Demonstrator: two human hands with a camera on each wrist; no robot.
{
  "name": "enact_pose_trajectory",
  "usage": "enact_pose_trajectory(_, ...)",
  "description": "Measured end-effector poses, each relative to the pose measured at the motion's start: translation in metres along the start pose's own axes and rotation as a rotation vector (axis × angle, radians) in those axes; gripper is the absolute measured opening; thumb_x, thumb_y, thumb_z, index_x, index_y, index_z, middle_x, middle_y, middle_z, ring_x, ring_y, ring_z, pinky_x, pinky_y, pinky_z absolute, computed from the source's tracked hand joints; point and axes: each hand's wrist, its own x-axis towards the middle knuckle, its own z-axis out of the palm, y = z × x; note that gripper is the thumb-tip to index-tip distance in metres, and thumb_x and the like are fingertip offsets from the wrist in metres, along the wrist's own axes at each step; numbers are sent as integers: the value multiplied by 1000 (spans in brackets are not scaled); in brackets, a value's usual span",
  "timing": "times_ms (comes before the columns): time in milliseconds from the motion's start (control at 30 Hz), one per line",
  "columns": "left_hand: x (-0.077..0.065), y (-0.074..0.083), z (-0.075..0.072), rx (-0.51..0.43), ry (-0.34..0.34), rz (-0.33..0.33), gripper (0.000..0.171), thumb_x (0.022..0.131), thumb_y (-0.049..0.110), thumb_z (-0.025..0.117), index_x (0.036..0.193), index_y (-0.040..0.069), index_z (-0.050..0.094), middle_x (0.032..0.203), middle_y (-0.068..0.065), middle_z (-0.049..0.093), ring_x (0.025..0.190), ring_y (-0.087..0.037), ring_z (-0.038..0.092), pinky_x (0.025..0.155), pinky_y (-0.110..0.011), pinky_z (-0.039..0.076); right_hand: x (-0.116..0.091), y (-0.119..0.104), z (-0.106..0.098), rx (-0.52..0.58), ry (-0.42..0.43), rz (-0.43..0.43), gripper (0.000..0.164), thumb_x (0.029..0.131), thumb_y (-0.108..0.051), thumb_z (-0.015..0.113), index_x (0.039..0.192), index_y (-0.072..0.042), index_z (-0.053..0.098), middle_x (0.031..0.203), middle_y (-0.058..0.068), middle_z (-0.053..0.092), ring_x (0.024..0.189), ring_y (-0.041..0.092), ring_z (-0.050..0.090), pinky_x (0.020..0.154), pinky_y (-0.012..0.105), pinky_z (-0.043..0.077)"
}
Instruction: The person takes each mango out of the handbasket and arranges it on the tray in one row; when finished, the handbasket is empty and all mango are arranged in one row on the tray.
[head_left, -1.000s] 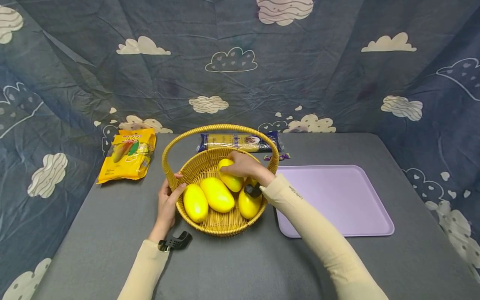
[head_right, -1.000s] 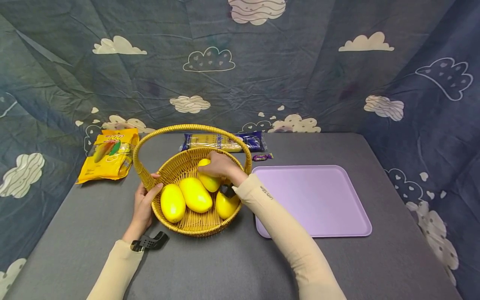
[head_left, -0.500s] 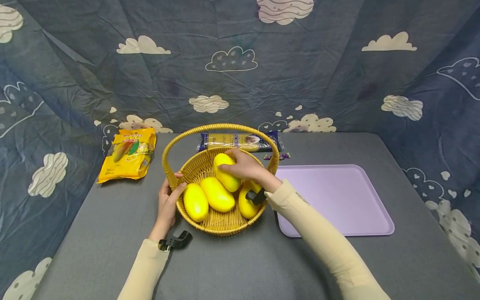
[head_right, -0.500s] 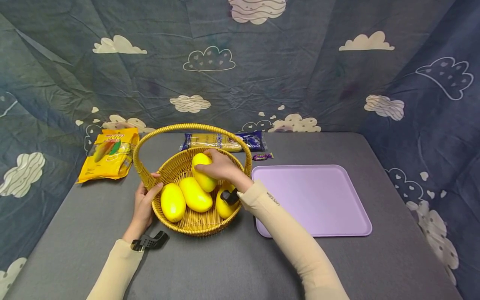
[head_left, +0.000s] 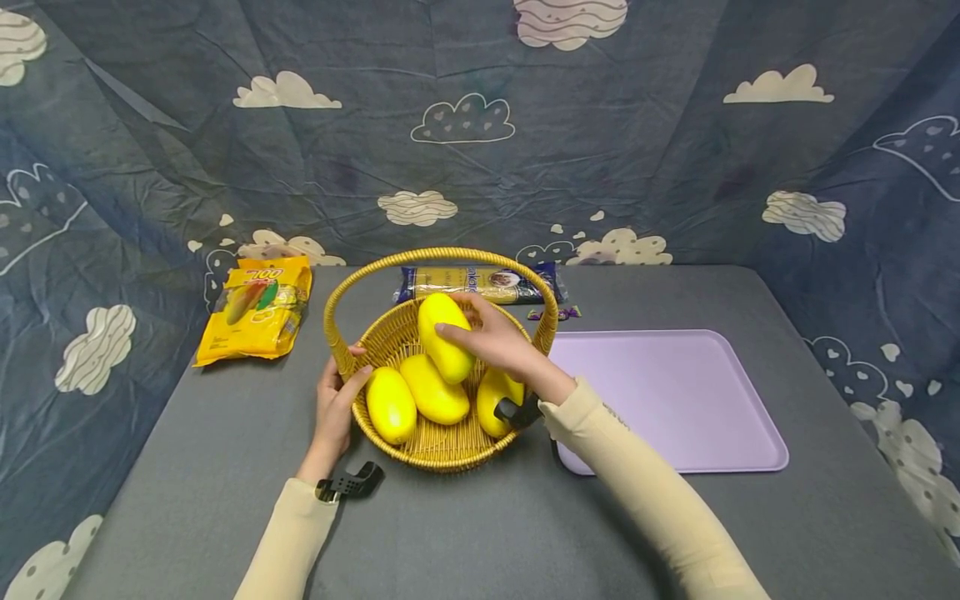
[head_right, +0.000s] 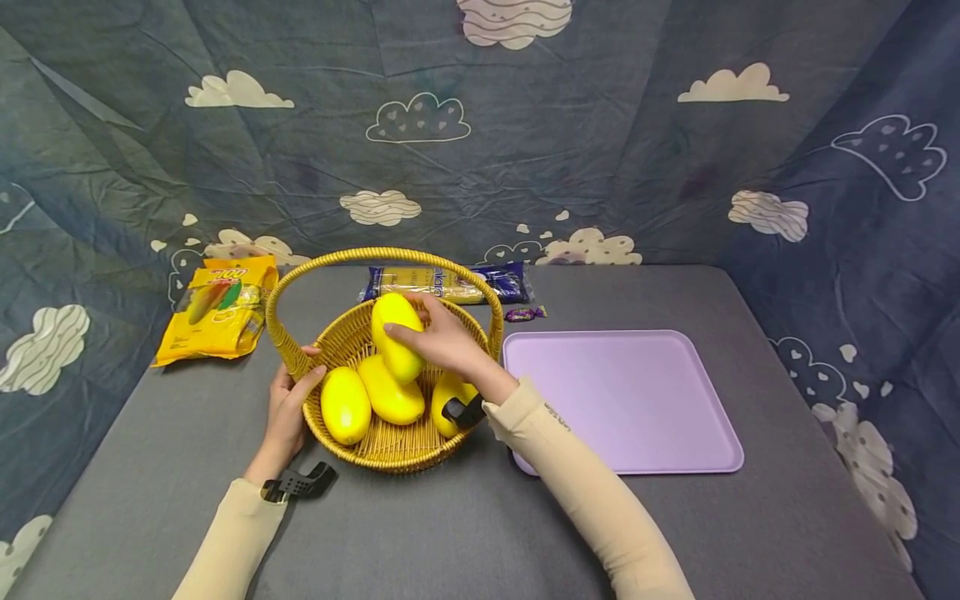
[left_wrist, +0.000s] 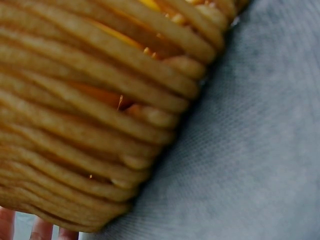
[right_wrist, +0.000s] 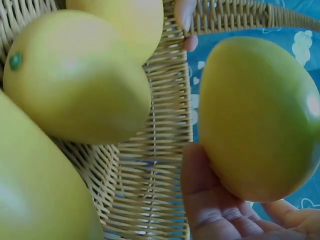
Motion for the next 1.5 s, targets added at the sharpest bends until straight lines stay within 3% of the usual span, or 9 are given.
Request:
enact_pose_trajectory(167, -1, 0, 0, -1, 6, 1, 32, 90, -2, 58, 119, -10, 50, 123, -15, 51, 118, -20, 44, 96, -28, 34, -8, -1, 1, 87, 1, -49, 63, 90, -33, 66, 142, -14, 37, 139, 6, 42, 123, 24, 46, 94, 38, 42)
enact_pose_trajectory(400, -1, 0, 0, 2, 3, -3, 32, 90, -2, 58, 119, -9, 50, 125, -15, 51, 120, -20, 43, 97, -28, 33, -21, -1, 3, 127, 24, -139, 60, 90, -30, 66, 141, -19, 39, 133, 8, 49, 113, 23, 55, 86, 36, 48)
enact_pose_trajectory(700, -1, -2, -1, 1, 1, -6, 32, 90, -1, 58, 119, -9, 50, 126, -14, 50, 121, -20, 43, 97, -28, 34, -41, -1, 1, 225, 13, -222, 61, 88, -16, 68, 142, -21, 39, 132, 11, 50, 113, 26, 55, 84, 39, 49)
enact_pose_trajectory(1067, -1, -4, -2, -11, -15, -14, 33, 91, 1, 59, 121, -8, 50, 124, -12, 50, 114, -21, 44, 91, -28, 37, -68, 5, -7, 352, -16, -278, 66, 82, 0, 71, 140, -5, 40, 128, 16, 49, 112, 30, 54, 85, 40, 49)
enact_pose_trajectory(1500, 0, -3, -1, -15, -8, -26, 34, 90, 1, 59, 122, -8, 49, 126, -12, 49, 119, -20, 42, 95, -28, 35, -107, 18, -24, 464, -61, -305, 67, 83, -1, 69, 139, 5, 32, 132, 22, 41, 114, 29, 51, 89, 38, 47)
